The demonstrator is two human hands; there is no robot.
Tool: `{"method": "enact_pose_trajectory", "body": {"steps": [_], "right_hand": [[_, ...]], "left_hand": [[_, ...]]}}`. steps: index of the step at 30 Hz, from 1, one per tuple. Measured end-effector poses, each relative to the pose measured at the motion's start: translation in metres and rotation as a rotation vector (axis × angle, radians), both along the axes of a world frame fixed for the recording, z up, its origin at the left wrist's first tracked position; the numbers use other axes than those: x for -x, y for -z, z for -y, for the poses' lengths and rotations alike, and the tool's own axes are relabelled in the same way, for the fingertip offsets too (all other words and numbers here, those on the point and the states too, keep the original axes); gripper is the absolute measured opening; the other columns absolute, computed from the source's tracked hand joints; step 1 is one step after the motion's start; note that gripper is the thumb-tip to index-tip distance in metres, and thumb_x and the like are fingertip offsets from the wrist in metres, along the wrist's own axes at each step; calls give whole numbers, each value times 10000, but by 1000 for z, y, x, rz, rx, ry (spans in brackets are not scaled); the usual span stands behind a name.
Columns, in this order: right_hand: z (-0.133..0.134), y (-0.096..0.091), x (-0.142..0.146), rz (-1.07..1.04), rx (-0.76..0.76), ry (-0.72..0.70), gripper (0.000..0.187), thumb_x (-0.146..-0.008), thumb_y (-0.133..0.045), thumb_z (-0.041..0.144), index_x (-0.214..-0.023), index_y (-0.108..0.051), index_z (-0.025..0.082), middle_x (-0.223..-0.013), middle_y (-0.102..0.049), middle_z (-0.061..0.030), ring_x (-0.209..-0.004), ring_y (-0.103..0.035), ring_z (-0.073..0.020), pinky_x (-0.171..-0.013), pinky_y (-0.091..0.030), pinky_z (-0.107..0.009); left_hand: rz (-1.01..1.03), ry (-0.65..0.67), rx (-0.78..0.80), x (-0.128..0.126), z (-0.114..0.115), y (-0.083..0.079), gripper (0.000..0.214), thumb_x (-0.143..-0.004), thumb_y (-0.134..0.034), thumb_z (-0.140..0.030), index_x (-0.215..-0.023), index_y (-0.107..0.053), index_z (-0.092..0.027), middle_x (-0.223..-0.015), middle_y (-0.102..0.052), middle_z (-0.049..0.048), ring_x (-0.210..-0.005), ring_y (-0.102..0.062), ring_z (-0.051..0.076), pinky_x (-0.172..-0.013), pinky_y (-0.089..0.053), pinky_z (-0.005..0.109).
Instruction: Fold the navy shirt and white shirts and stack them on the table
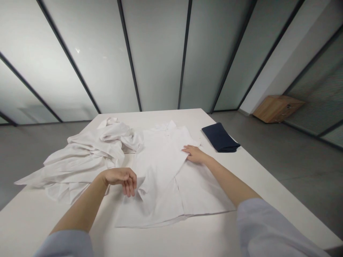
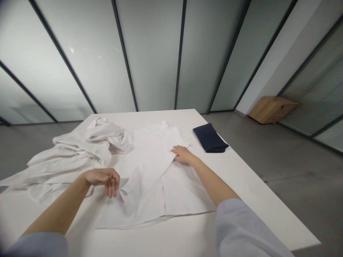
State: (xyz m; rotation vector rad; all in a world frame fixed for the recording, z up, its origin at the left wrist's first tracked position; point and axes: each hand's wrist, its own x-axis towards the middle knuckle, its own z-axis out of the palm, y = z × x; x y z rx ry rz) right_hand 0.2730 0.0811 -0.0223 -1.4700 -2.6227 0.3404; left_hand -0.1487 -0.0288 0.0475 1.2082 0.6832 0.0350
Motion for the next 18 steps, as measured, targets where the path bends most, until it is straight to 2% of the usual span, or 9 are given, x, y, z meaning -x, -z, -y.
{"method": "enact_pose_trajectory", "body": {"steps": [2, 4, 6, 7, 9, 11, 12, 15, 18], "right_hand": [[-3, -4, -3, -87, 59, 19, 470, -821, -522, 224, -1285, -599, 210, -1388, -531, -74, -1309, -446, -246, -1103, -321, -410], [-7, -8, -1, -186, 59, 91, 433, -870, -462, 235, -1281, -596, 201, -1352, -566, -72, -1267, -494, -211, -1087, -347, -372], [-9, -10, 7, -216, 7, 183, 418, -922, -415, 285, -1297, -577, 195, -1351, -566, -81, -1257, -501, -198, -1084, -348, -358], [-8, -9, 12, -193, -23, 217, 427, -937, -409, 330, -1314, -560, 196, -1367, -550, -89, -1275, -484, -205, -1091, -335, -367], [-4, -4, 25, -90, -53, 264, 487, -944, -412, 439, -1362, -511, 210, -1428, -484, -108, -1338, -407, -247, -1111, -288, -428], [2, 3, 36, 18, -48, 299, 573, -932, -400, 536, -1411, -451, 225, -1496, -383, -128, -1390, -311, -305, -1115, -236, -510], [5, 7, 40, 56, -46, 313, 608, -926, -389, 570, -1429, -424, 229, -1521, -335, -136, -1404, -271, -328, -1112, -213, -542], [9, 14, 43, 103, -52, 325, 648, -923, -365, 598, -1459, -373, 235, -1551, -265, -141, -1421, -213, -344, -1110, -180, -567], [5, 15, 39, 107, -50, 315, 639, -929, -358, 584, -1467, -359, 238, -1555, -260, -131, -1425, -209, -331, -1119, -177, -540]], "left_hand": [[-47, -209, -175, 0, -14, -7, 345, -769, -648, -485, -719, -669, -144, -633, -686, 85, -546, -626, 170, -509, -469, 238], [-70, -521, -369, -10, -30, -8, 272, -787, -653, -387, -621, -623, -173, -528, -613, 25, -467, -544, 120, -469, -411, 197], [-101, -738, -511, -30, -43, -1, 197, -740, -701, -341, -647, -629, -183, -587, -633, 15, -510, -550, 123, -492, -416, 195], [-135, -761, -559, -42, -48, 5, 176, -699, -732, -339, -684, -648, -185, -652, -665, 29, -579, -590, 145, -539, -448, 211], [-199, -711, -693, -70, -53, 22, 245, -660, -758, -371, -829, -684, -210, -918, -718, 77, -885, -653, 216, -767, -496, 273], [-375, -608, -854, -97, -52, 41, 410, -687, -724, -443, -1021, -669, -213, -1209, -649, 130, -1170, -565, 277, -987, -413, 353], [-493, -517, -943, -108, -50, 49, 501, -733, -671, -488, -1137, -630, -196, -1328, -570, 156, -1280, -476, 299, -1057, -346, 396], [-804, -321, -1162, -130, -44, 67, 671, -869, -450, -571, -1386, -442, -143, -1521, -300, 198, -1423, -228, 341, -1126, -180, 528], [-944, -220, -1292, -134, -45, 74, 706, -914, -319, -596, -1467, -333, -157, -1563, -192, 169, -1446, -139, 330, -1139, -132, 539]]}}
